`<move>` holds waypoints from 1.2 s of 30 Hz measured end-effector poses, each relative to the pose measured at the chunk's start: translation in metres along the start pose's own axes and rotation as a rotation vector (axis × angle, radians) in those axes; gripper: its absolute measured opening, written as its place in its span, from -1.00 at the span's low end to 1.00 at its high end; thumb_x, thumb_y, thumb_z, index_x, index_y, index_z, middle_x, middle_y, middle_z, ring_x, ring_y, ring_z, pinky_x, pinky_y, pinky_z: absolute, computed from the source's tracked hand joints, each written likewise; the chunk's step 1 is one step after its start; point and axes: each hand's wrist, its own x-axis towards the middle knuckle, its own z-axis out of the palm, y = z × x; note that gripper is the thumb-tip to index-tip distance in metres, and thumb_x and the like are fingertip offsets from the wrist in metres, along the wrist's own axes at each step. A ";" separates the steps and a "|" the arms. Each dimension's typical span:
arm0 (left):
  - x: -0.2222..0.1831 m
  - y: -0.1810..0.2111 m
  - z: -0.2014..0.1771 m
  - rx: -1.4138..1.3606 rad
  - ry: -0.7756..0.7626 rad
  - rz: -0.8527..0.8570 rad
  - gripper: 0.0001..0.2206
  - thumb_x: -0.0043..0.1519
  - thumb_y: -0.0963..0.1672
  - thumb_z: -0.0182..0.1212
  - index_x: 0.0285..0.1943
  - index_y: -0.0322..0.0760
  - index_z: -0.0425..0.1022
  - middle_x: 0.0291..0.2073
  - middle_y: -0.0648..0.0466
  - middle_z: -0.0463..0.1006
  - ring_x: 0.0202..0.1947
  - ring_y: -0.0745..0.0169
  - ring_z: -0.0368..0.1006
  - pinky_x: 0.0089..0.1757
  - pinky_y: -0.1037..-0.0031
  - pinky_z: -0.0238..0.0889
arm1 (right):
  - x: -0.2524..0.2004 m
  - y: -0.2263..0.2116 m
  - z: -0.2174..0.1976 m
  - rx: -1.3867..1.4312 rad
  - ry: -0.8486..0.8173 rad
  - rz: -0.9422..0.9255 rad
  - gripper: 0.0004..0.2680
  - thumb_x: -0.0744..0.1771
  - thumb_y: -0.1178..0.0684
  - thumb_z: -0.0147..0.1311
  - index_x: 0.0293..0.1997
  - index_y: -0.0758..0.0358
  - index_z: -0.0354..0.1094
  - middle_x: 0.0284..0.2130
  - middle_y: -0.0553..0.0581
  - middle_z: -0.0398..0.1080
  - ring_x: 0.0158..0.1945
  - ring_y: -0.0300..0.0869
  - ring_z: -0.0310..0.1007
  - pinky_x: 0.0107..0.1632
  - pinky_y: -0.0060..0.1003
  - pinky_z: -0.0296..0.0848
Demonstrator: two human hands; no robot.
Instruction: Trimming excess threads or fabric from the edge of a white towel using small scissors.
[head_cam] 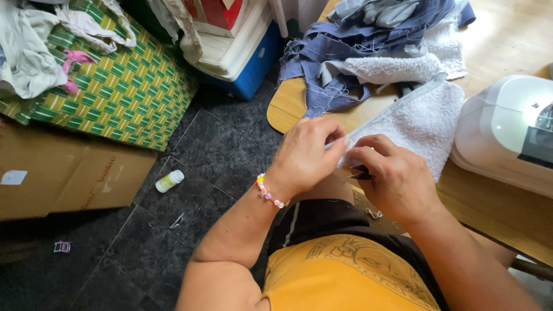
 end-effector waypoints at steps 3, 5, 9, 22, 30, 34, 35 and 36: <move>0.002 -0.001 0.004 -0.001 0.050 -0.021 -0.87 0.40 -0.05 0.35 -0.18 -0.06 0.70 -0.40 0.04 0.68 -0.16 -0.19 0.73 -0.03 0.06 0.61 | 0.001 -0.002 0.000 0.008 0.003 0.008 -0.83 0.36 -0.04 0.50 0.00 -0.23 0.61 -0.01 -0.14 0.59 -0.30 0.11 0.73 -0.16 0.01 0.71; 0.002 -0.007 0.009 0.008 0.075 -0.023 -0.88 0.38 -0.04 0.37 -0.19 -0.03 0.70 -0.41 0.07 0.68 -0.17 -0.16 0.73 -0.03 0.08 0.61 | 0.000 -0.006 -0.001 -0.017 0.011 0.029 -0.85 0.37 -0.05 0.49 -0.02 -0.29 0.61 -0.05 -0.16 0.57 -0.30 0.10 0.71 -0.16 0.00 0.71; -0.003 -0.006 0.013 -0.014 0.110 -0.060 -0.93 0.33 -0.06 0.39 -0.17 0.00 0.72 -0.39 0.09 0.72 -0.15 -0.09 0.73 0.00 0.11 0.60 | -0.002 -0.002 0.001 0.070 0.021 0.199 -0.82 0.38 -0.14 0.54 0.01 -0.24 0.61 -0.16 -0.12 0.52 -0.20 0.11 0.73 -0.13 -0.01 0.67; 0.015 0.014 0.022 -0.283 0.095 -0.199 -0.87 0.31 -0.02 0.45 -0.06 0.01 0.82 -0.30 0.10 0.86 -0.07 0.06 0.86 0.00 0.29 0.70 | 0.000 0.015 -0.005 0.282 0.074 0.506 -0.76 0.52 0.03 0.29 0.38 0.06 0.38 -0.05 0.29 0.71 -0.01 0.34 0.75 -0.02 0.27 0.65; 0.017 0.016 0.010 -0.407 0.016 -0.258 -0.89 0.30 -0.06 0.47 -0.09 -0.01 0.86 -0.41 0.20 0.82 -0.31 0.35 0.74 -0.15 0.39 0.66 | -0.005 0.015 0.012 -0.005 0.303 0.191 -0.80 0.45 -0.07 0.57 0.14 -0.01 0.65 -0.31 -0.10 0.58 -0.39 -0.15 0.59 -0.21 -0.18 0.56; 0.015 0.018 0.008 -0.449 -0.011 -0.268 -0.89 0.31 -0.07 0.46 -0.10 -0.04 0.86 -0.45 0.23 0.79 -0.34 0.41 0.70 -0.18 0.45 0.63 | -0.006 0.015 0.011 0.006 0.328 0.187 -0.79 0.45 -0.07 0.58 0.17 0.03 0.66 -0.32 -0.11 0.57 -0.42 -0.17 0.57 -0.21 -0.19 0.54; 0.016 0.017 0.008 -0.454 -0.013 -0.271 -0.89 0.31 -0.06 0.47 -0.10 -0.04 0.86 -0.44 0.23 0.79 -0.35 0.42 0.70 -0.20 0.45 0.62 | -0.006 0.014 0.011 -0.002 0.328 0.186 -0.79 0.46 -0.08 0.58 0.16 0.02 0.66 -0.31 -0.12 0.57 -0.42 -0.19 0.57 -0.21 -0.20 0.53; 0.016 0.016 0.008 -0.460 -0.016 -0.273 -0.89 0.31 -0.06 0.47 -0.09 -0.03 0.87 -0.44 0.24 0.79 -0.35 0.43 0.70 -0.21 0.46 0.61 | -0.006 0.014 0.010 -0.011 0.328 0.186 -0.79 0.46 -0.09 0.58 0.16 0.02 0.66 -0.31 -0.14 0.56 -0.41 -0.21 0.56 -0.21 -0.21 0.52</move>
